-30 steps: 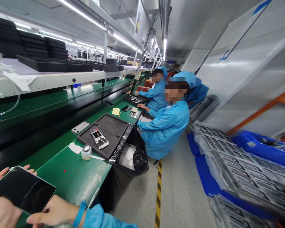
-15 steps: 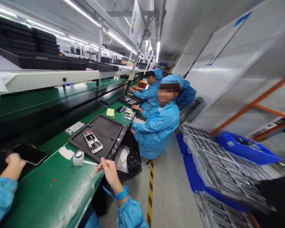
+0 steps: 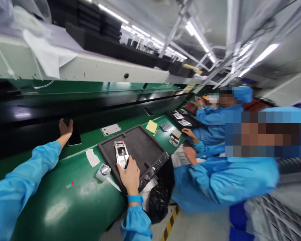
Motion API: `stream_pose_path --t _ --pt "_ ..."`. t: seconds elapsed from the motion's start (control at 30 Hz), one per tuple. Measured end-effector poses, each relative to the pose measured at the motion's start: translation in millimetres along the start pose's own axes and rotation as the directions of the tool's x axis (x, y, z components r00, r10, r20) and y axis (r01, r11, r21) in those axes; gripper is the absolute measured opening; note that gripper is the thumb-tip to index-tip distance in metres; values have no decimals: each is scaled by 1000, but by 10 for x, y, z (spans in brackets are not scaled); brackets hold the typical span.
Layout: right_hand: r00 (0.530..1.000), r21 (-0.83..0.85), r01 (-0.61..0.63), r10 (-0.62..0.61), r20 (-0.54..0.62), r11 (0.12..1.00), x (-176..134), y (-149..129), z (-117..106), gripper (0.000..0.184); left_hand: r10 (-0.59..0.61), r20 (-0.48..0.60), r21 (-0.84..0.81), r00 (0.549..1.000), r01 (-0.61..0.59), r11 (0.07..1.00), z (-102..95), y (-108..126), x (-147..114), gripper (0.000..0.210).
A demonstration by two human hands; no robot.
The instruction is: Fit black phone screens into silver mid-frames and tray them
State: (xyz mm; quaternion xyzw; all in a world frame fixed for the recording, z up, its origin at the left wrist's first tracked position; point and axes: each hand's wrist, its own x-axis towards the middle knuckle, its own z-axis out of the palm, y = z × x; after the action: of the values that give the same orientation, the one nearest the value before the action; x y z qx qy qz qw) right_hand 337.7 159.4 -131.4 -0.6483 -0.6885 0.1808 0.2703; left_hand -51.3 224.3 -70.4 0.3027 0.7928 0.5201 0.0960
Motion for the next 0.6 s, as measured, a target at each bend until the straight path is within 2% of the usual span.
stream_pose_path --t 0.1,0.2,0.27,0.37,0.43,0.5,0.6 --pt "999 -149 45 -41 24 988 -13 96 13 76 37 83 144 996 -49 988 326 -5 32 46" --pt "997 -149 79 -77 20 986 -7 164 4 75 108 275 205 955 -168 964 790 65 -121 63" --pt "996 -152 85 -86 -6 985 -13 191 -1 76 167 440 178 882 -268 947 1114 147 -283 76" --pt "993 -164 96 -106 -56 982 -31 226 11 77 238 616 100 751 -374 922 1489 261 -469 74" --pt "988 -169 112 -128 -87 979 -37 259 35 78 272 671 60 690 -416 907 1628 305 -507 66" --pt "983 -170 118 -139 -116 978 -31 295 66 80 302 699 26 648 -445 895 1674 339 -484 60" --pt "979 -172 99 -127 -160 980 -10 330 102 84 341 694 -21 634 -455 890 1537 439 -398 54"
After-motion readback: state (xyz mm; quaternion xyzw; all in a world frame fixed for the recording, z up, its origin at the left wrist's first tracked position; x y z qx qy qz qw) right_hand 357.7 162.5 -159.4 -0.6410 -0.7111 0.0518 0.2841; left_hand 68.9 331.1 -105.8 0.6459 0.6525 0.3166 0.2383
